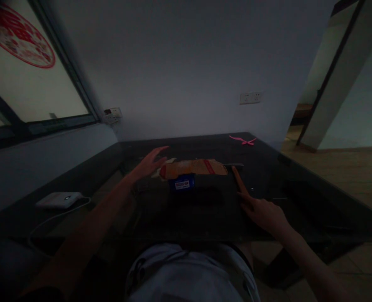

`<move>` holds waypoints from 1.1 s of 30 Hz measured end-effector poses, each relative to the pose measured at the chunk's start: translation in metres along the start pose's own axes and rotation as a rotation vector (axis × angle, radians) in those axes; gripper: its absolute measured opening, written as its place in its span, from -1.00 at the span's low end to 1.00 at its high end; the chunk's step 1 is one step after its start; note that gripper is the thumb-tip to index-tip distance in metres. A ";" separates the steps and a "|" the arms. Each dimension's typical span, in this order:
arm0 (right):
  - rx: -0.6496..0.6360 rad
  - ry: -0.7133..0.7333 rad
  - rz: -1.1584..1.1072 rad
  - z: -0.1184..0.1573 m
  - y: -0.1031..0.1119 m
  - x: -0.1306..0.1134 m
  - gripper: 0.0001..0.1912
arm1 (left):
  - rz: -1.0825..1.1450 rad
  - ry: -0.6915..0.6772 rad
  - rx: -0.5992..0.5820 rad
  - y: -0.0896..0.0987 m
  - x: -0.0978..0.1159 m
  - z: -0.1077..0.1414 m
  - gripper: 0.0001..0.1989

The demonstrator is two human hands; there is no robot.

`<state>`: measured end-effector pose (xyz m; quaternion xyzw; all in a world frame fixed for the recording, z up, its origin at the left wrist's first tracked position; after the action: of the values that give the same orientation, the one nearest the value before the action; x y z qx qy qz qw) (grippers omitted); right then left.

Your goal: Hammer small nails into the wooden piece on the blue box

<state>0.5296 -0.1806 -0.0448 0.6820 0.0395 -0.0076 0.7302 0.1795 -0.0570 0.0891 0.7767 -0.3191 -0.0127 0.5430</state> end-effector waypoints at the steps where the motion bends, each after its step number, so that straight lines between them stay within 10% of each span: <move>1: -0.010 0.011 -0.009 -0.001 -0.002 0.001 -0.46 | 0.010 0.037 0.047 0.012 -0.016 0.008 -0.42; 5: -0.011 0.020 -0.016 -0.002 -0.007 0.007 -0.39 | -0.040 0.208 0.063 0.022 -0.093 0.049 -0.53; 10: 0.017 0.016 -0.018 -0.003 -0.010 0.010 -0.39 | -0.131 0.335 -0.039 -0.013 -0.160 0.095 -0.54; 23: 0.036 -0.063 -0.067 -0.010 -0.009 0.012 -0.41 | -0.261 0.122 -0.403 -0.070 -0.138 0.105 -0.47; 33: -0.084 -0.086 -0.144 -0.037 -0.012 0.013 -0.38 | 0.121 0.435 -0.062 -0.024 -0.192 0.097 -0.58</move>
<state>0.5403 -0.1438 -0.0606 0.6452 0.0574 -0.0874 0.7568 0.0029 -0.0351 -0.0335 0.7235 -0.2401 0.1780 0.6223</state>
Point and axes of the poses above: each hand's wrist, its own z-axis away from the middle knuckle, its own y-axis out of the back of the hand, x = y × z, the point moved 8 cm from there along -z, towards the middle knuckle, and after that the axes turned 7 degrees about y, right-handed, at the moved point
